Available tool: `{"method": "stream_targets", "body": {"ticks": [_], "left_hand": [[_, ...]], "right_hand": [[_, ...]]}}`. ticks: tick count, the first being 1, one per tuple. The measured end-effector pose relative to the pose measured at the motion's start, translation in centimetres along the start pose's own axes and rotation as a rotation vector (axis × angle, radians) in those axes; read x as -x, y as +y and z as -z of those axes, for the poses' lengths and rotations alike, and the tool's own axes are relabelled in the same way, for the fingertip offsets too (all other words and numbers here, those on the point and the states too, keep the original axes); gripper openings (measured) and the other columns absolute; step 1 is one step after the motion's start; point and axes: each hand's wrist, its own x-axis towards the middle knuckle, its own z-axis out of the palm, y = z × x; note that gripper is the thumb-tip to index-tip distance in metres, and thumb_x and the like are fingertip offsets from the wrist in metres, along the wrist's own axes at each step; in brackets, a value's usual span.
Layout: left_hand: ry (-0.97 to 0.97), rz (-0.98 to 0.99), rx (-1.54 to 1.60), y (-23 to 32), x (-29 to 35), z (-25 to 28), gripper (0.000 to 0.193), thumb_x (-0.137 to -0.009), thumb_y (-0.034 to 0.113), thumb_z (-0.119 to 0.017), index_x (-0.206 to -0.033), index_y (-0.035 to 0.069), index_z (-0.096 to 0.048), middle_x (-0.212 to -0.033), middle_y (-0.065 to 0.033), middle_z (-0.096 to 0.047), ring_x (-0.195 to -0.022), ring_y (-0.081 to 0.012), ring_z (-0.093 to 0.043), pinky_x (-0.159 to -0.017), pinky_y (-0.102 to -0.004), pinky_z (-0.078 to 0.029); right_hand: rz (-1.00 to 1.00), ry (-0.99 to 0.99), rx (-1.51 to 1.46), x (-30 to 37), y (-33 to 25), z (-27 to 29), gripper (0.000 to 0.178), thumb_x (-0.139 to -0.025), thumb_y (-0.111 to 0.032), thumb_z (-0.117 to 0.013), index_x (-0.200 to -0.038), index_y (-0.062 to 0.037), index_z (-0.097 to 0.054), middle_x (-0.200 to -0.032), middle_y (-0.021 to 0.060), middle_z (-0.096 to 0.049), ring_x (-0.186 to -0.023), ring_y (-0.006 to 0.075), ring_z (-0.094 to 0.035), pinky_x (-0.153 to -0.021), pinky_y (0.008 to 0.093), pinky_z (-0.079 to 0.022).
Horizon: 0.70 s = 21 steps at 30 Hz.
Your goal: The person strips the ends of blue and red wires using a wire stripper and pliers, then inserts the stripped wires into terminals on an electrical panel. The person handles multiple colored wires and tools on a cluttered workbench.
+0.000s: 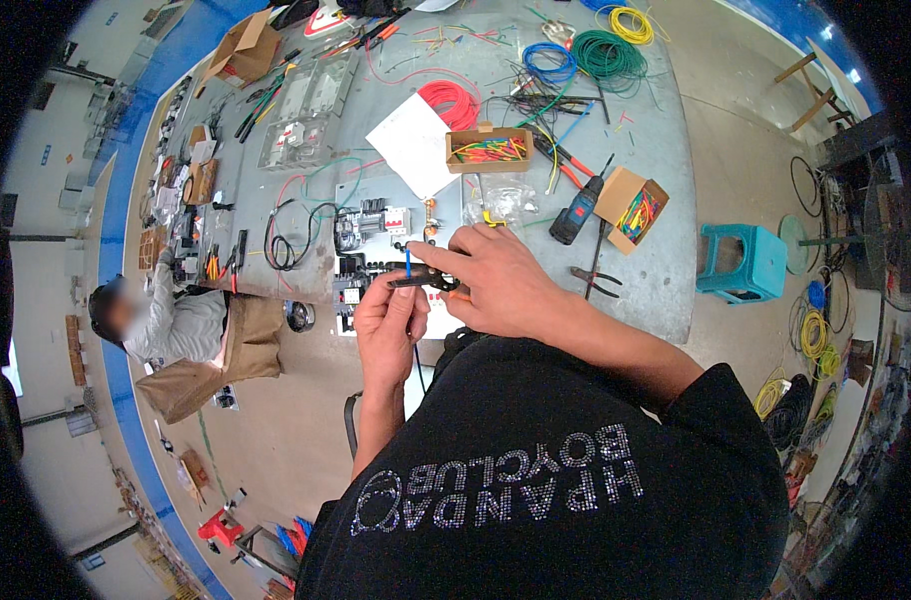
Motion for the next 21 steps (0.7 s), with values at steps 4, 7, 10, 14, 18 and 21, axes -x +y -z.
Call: {"method": "stream_targets", "body": {"ticks": [4, 7, 10, 14, 18, 21], "left_hand": [[0.010, 0.026, 0.030, -0.07, -0.04, -0.19, 0.017, -0.105, 0.014, -0.053, -0.112, 0.002, -0.063, -0.075, -0.0019, -0.057, -0.052, -0.0042, -0.038, -0.045, -0.0204, -0.028], [0.018, 0.034, 0.041, -0.12, 0.00, -0.22, 0.017, -0.105, 0.014, -0.053, -0.111, 0.002, -0.063, -0.075, -0.0017, -0.057, -0.052, -0.0041, -0.038, -0.045, -0.0202, -0.027], [0.025, 0.033, 0.046, -0.25, -0.06, -0.24, 0.016, -0.105, 0.013, -0.055, -0.111, 0.002, -0.063, -0.075, -0.0015, -0.058, -0.052, -0.0037, -0.038, -0.045, -0.0201, -0.026], [0.025, 0.027, 0.018, -0.39, 0.08, 0.02, 0.014, -0.104, 0.012, -0.056, -0.111, 0.002, -0.064, -0.075, -0.0012, -0.058, -0.052, -0.0031, -0.037, -0.045, -0.0198, -0.025], [0.027, 0.020, 0.022, -0.56, 0.05, -0.03, 0.013, -0.103, 0.011, -0.056, -0.110, 0.002, -0.064, -0.075, -0.0009, -0.058, -0.052, -0.0025, -0.037, -0.045, -0.0196, -0.024], [0.025, 0.011, 0.023, -0.53, 0.04, -0.15, 0.014, -0.103, 0.011, -0.056, -0.110, 0.001, -0.064, -0.075, -0.0009, -0.058, -0.052, -0.0023, -0.036, -0.045, -0.0196, -0.024]], "right_hand": [[0.010, -0.005, 0.028, 0.02, 0.09, 0.03, 0.070, -0.077, -0.022, -0.072, -0.145, -0.0164, -0.054, -0.099, 0.0122, -0.057, -0.095, 0.0315, -0.056, -0.084, 0.0437, -0.045], [0.009, 0.007, 0.036, -0.01, -0.07, 0.00, 0.069, -0.076, -0.021, -0.072, -0.144, -0.0169, -0.055, -0.098, 0.0122, -0.056, -0.095, 0.0310, -0.056, -0.086, 0.0445, -0.046], [0.000, -0.001, 0.047, -0.04, -0.04, -0.09, 0.069, -0.076, -0.020, -0.072, -0.143, -0.0167, -0.056, -0.098, 0.0123, -0.056, -0.096, 0.0307, -0.056, -0.087, 0.0444, -0.045], [0.009, -0.011, 0.062, -0.09, -0.08, -0.11, 0.070, -0.077, -0.021, -0.073, -0.144, -0.0165, -0.055, -0.098, 0.0122, -0.057, -0.097, 0.0306, -0.056, -0.087, 0.0441, -0.045], [0.006, -0.012, 0.040, 0.00, 0.08, -0.20, 0.068, -0.078, -0.022, -0.073, -0.144, -0.0169, -0.056, -0.097, 0.0121, -0.057, -0.096, 0.0305, -0.056, -0.087, 0.0446, -0.045], [0.000, -0.021, 0.034, -0.01, 0.09, -0.16, 0.069, -0.078, -0.022, -0.073, -0.144, -0.0171, -0.055, -0.098, 0.0120, -0.056, -0.096, 0.0306, -0.056, -0.087, 0.0444, -0.045]]}}
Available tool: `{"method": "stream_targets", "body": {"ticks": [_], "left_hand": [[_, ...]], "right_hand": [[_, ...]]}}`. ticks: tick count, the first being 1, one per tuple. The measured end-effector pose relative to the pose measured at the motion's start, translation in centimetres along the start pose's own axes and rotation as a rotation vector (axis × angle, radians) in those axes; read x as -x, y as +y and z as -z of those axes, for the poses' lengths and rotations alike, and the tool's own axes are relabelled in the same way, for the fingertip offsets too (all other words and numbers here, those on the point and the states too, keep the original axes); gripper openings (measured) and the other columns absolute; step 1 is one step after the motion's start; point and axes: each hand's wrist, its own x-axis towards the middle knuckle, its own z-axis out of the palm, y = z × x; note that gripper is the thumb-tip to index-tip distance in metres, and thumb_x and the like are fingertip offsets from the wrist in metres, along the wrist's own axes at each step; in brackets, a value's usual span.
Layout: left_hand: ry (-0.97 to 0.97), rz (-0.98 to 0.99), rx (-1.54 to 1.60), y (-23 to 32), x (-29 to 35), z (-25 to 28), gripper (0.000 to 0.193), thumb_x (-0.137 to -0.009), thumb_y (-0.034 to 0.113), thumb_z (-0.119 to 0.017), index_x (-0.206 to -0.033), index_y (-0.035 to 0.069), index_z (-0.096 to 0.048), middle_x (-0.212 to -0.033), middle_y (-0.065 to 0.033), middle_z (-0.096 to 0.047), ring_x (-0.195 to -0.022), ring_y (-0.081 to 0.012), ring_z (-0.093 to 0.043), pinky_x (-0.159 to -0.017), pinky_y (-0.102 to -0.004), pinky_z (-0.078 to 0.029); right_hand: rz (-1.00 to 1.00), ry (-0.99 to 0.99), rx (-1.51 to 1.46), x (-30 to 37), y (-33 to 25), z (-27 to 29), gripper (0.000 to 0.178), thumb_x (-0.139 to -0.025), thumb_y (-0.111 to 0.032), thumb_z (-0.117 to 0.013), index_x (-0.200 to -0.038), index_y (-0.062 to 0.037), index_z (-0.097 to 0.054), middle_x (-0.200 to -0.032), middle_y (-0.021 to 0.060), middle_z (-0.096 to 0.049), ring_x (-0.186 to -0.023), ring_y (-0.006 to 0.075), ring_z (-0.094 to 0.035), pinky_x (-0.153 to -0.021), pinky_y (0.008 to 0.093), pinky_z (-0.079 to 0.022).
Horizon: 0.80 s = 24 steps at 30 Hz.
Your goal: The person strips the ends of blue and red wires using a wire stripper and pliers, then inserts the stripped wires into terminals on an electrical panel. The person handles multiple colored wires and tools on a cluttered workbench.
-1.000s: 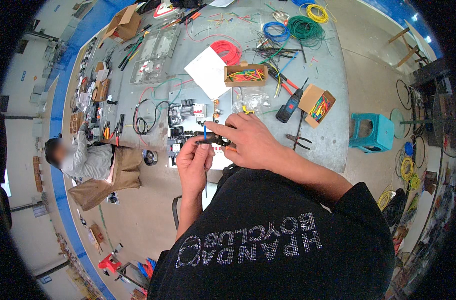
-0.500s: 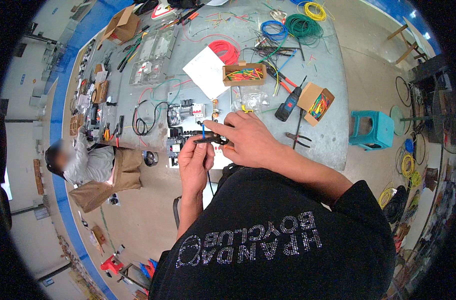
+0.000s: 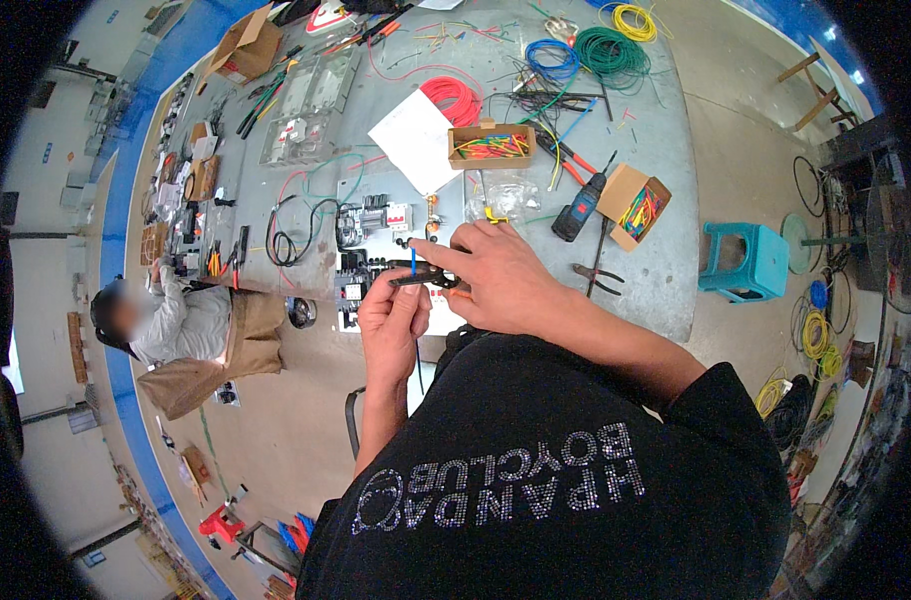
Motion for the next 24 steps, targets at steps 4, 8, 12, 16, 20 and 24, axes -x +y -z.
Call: {"method": "stream_targets", "body": {"ticks": [4, 8, 12, 16, 20, 24], "left_hand": [[0.002, -0.005, -0.005, 0.02, 0.01, 0.02, 0.014, -0.103, 0.011, -0.056, -0.111, 0.001, -0.063, -0.075, -0.0011, -0.058, -0.051, -0.0022, -0.036, -0.045, -0.0196, -0.023], [0.001, -0.014, 0.000, -0.06, 0.05, 0.13, 0.014, -0.103, 0.011, -0.056, -0.111, 0.001, -0.063, -0.075, -0.0012, -0.058, -0.051, -0.0021, -0.036, -0.045, -0.0196, -0.023], [0.005, -0.008, -0.011, -0.01, 0.07, 0.16, 0.014, -0.103, 0.011, -0.056, -0.111, 0.001, -0.063, -0.074, -0.0008, -0.057, -0.051, -0.0021, -0.035, -0.045, -0.0197, -0.023], [0.008, -0.006, -0.016, 0.05, 0.10, 0.06, 0.014, -0.104, 0.011, -0.056, -0.111, 0.001, -0.063, -0.073, -0.0003, -0.056, -0.052, -0.0022, -0.035, -0.045, -0.0198, -0.023], [0.013, -0.013, -0.024, -0.14, 0.12, 0.15, 0.014, -0.104, 0.011, -0.056, -0.111, 0.002, -0.063, -0.073, 0.0005, -0.055, -0.052, -0.0023, -0.035, -0.045, -0.0199, -0.023], [0.021, -0.004, -0.037, 0.01, 0.20, 0.00, 0.013, -0.104, 0.012, -0.056, -0.110, 0.003, -0.064, -0.072, 0.0012, -0.055, -0.052, -0.0022, -0.035, -0.045, -0.0199, -0.023]], "right_hand": [[-0.006, -0.030, 0.008, -0.03, 0.01, 0.13, 0.071, -0.078, -0.022, -0.072, -0.146, -0.0172, -0.053, -0.101, 0.0120, -0.056, -0.098, 0.0309, -0.056, -0.088, 0.0439, -0.045], [-0.006, -0.036, 0.013, -0.06, 0.02, 0.10, 0.071, -0.078, -0.024, -0.073, -0.146, -0.0171, -0.053, -0.101, 0.0125, -0.056, -0.098, 0.0313, -0.056, -0.088, 0.0440, -0.045], [0.008, -0.022, 0.013, -0.03, 0.18, -0.15, 0.070, -0.079, -0.024, -0.072, -0.145, -0.0168, -0.054, -0.101, 0.0131, -0.056, -0.099, 0.0319, -0.056, -0.088, 0.0446, -0.045], [0.010, -0.017, 0.007, 0.06, 0.27, -0.25, 0.068, -0.080, -0.024, -0.072, -0.145, -0.0165, -0.054, -0.102, 0.0134, -0.057, -0.100, 0.0322, -0.057, -0.089, 0.0449, -0.046], [-0.011, -0.041, 0.000, 0.01, 0.10, -0.10, 0.067, -0.080, -0.023, -0.071, -0.145, -0.0164, -0.055, -0.102, 0.0136, -0.057, -0.100, 0.0325, -0.057, -0.089, 0.0446, -0.046], [0.000, -0.041, -0.008, 0.10, 0.20, -0.15, 0.065, -0.082, -0.023, -0.070, -0.144, -0.0163, -0.055, -0.101, 0.0137, -0.057, -0.099, 0.0329, -0.057, -0.090, 0.0447, -0.046]]}}
